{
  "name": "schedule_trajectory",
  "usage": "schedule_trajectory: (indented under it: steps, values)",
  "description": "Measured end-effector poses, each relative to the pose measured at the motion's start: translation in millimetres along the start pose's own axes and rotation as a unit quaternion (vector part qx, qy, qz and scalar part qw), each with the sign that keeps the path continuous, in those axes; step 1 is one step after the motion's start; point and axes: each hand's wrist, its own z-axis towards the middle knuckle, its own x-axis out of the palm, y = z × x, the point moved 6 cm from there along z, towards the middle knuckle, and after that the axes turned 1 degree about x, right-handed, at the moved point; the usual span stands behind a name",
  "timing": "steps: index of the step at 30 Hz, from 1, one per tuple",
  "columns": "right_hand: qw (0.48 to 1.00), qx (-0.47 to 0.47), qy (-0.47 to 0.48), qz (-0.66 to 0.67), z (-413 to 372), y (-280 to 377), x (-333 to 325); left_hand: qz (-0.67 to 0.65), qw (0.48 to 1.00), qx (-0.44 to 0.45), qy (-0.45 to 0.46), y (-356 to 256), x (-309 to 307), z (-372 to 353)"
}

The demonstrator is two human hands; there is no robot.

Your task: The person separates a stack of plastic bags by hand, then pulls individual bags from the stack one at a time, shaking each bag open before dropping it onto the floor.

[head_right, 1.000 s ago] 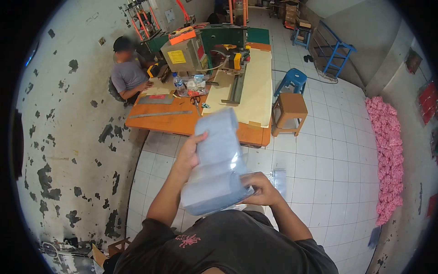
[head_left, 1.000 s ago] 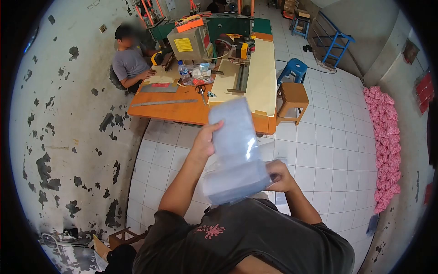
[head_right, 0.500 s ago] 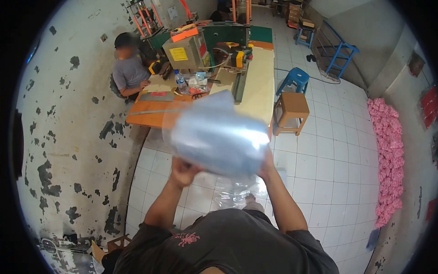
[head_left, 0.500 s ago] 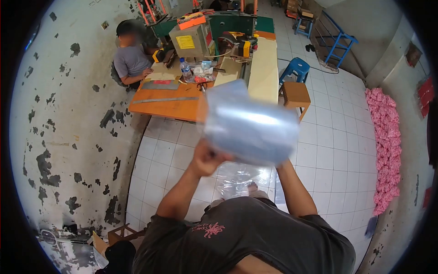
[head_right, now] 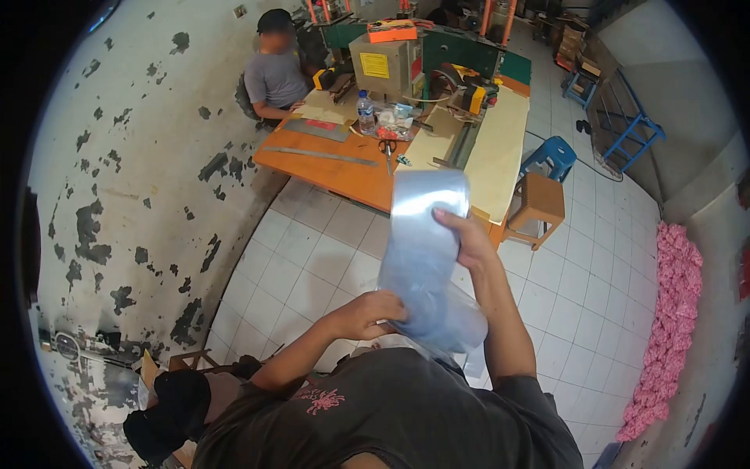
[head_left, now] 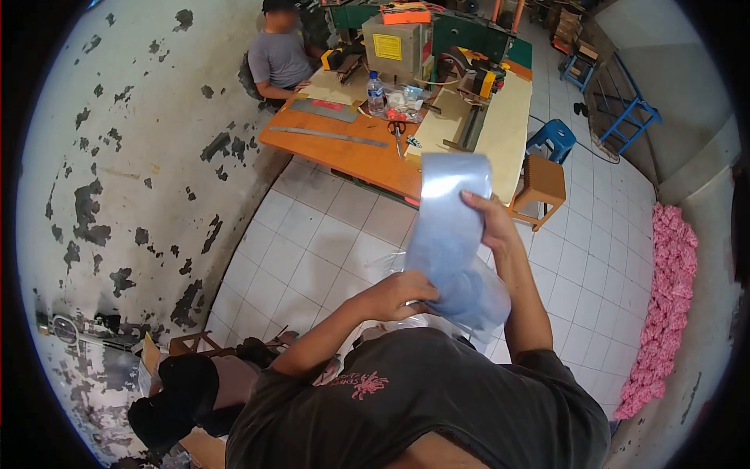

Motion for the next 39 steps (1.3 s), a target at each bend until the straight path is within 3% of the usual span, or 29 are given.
schedule_trajectory:
  steps: [1, 2, 4, 5, 6, 7, 8, 10, 11, 12, 13, 14, 15, 16, 18, 19, 21, 22, 24, 26, 28, 30, 32, 34, 36, 37, 39]
  values:
    - [0.997, -0.063, -0.029, -0.038, -4.4, 20.1, 10.3, 0.057, 0.996, 0.067, -0.023, -6.8, -3.2, 0.3]
    - [0.997, -0.063, -0.028, -0.039, -13.7, 35.3, 20.9, 0.058, 0.996, 0.067, -0.024, -6.6, -4.3, -3.1]
    - [0.983, -0.149, -0.014, -0.105, -35.5, 73.9, 41.1, -0.173, 0.966, 0.033, -0.188, 2.4, -27.9, -19.6]
    - [0.983, -0.152, -0.017, -0.106, -44.4, 81.7, 44.6, -0.175, 0.966, 0.036, -0.186, 13.1, -26.1, -30.6]
    - [0.973, -0.195, 0.012, -0.120, -57.1, 90.7, 51.2, -0.286, 0.899, 0.034, -0.330, 43.0, -35.7, -53.3]
    - [0.961, -0.238, 0.042, -0.135, -68.8, 96.0, 55.1, -0.388, 0.798, 0.031, -0.459, 72.9, -39.9, -70.6]
    - [0.950, -0.274, 0.061, -0.135, -78.2, 93.2, 53.3, -0.391, 0.799, 0.035, -0.455, 85.2, -35.3, -68.1]
    - [0.922, -0.333, 0.074, -0.185, -102.1, 75.3, 43.8, -0.398, 0.660, -0.238, -0.592, 122.7, -22.0, -82.8]
    - [0.902, -0.357, 0.070, -0.235, -115.6, 67.2, 40.6, -0.401, 0.664, -0.235, -0.586, 118.8, -22.6, -75.4]
    - [0.961, -0.257, 0.059, -0.084, -118.7, 51.3, 36.8, -0.433, 0.708, -0.216, -0.515, 92.2, -28.7, -49.7]
    - [0.985, -0.147, 0.048, 0.072, -119.8, 34.0, 36.8, -0.461, 0.745, -0.197, -0.440, 64.8, -35.1, -27.7]
    - [0.985, -0.152, 0.045, 0.074, -119.2, 30.3, 32.0, -0.545, 0.722, -0.255, -0.342, 52.5, -39.9, -9.7]
    - [0.944, -0.257, 0.162, -0.127, -124.2, 31.0, 43.4, -0.545, 0.724, -0.256, -0.336, 54.8, -50.1, -2.6]
    - [0.842, -0.341, 0.268, -0.322, -136.8, 24.4, 58.1, -0.626, 0.684, -0.212, -0.307, 53.4, -55.2, 7.5]
    - [0.829, -0.340, 0.302, -0.324, -150.4, 17.9, 65.1, -0.747, 0.595, -0.158, -0.251, 67.2, -60.4, 22.2]
    - [0.816, -0.336, 0.341, -0.324, -157.4, 14.4, 72.6, -0.747, 0.596, -0.159, -0.246, 90.0, -51.6, 23.9]
    - [0.802, -0.346, 0.350, -0.339, -162.0, 13.7, 83.8, -0.670, 0.639, -0.257, -0.277, 129.5, -36.2, 23.6]
    - [0.788, -0.352, 0.362, -0.352, -165.0, 11.8, 86.9, -0.669, 0.641, -0.259, -0.273, 134.2, -34.1, 26.1]
    - [0.796, -0.345, 0.360, -0.344, -164.2, 1.1, 75.4, -0.679, 0.616, -0.345, -0.199, 134.3, -21.1, 35.1]
    - [0.802, -0.334, 0.362, -0.337, -164.6, -2.9, 65.5, -0.666, 0.636, -0.339, -0.193, 123.7, -28.5, 50.9]
    - [0.842, -0.304, 0.344, -0.281, -162.5, -0.3, 60.1, -0.652, 0.655, -0.332, -0.190, 109.8, -40.4, 66.4]
    - [0.848, -0.302, 0.305, -0.311, -163.1, 8.5, 59.5, -0.584, 0.729, -0.246, -0.259, 101.0, -66.2, 81.7]
    - [0.850, -0.302, 0.266, -0.339, -160.8, 11.6, 56.1, -0.537, 0.761, -0.215, -0.295, 81.9, -87.0, 92.4]
    - [0.915, -0.306, 0.190, -0.181, -157.9, 15.2, 40.8, -0.487, 0.788, -0.184, -0.330, 58.7, -105.6, 97.3]
    - [0.923, -0.314, 0.189, -0.118, -152.6, 15.7, 18.0, -0.385, 0.844, -0.135, -0.349, 34.4, -121.7, 101.0]
    - [0.927, -0.321, 0.186, -0.055, -147.0, 16.0, 4.5, -0.386, 0.843, -0.135, -0.349, 29.2, -116.1, 100.4]
    - [0.904, -0.320, 0.185, 0.215, -124.4, 17.7, -21.1, -0.231, 0.894, -0.028, -0.384, -0.1, -105.6, 88.1]
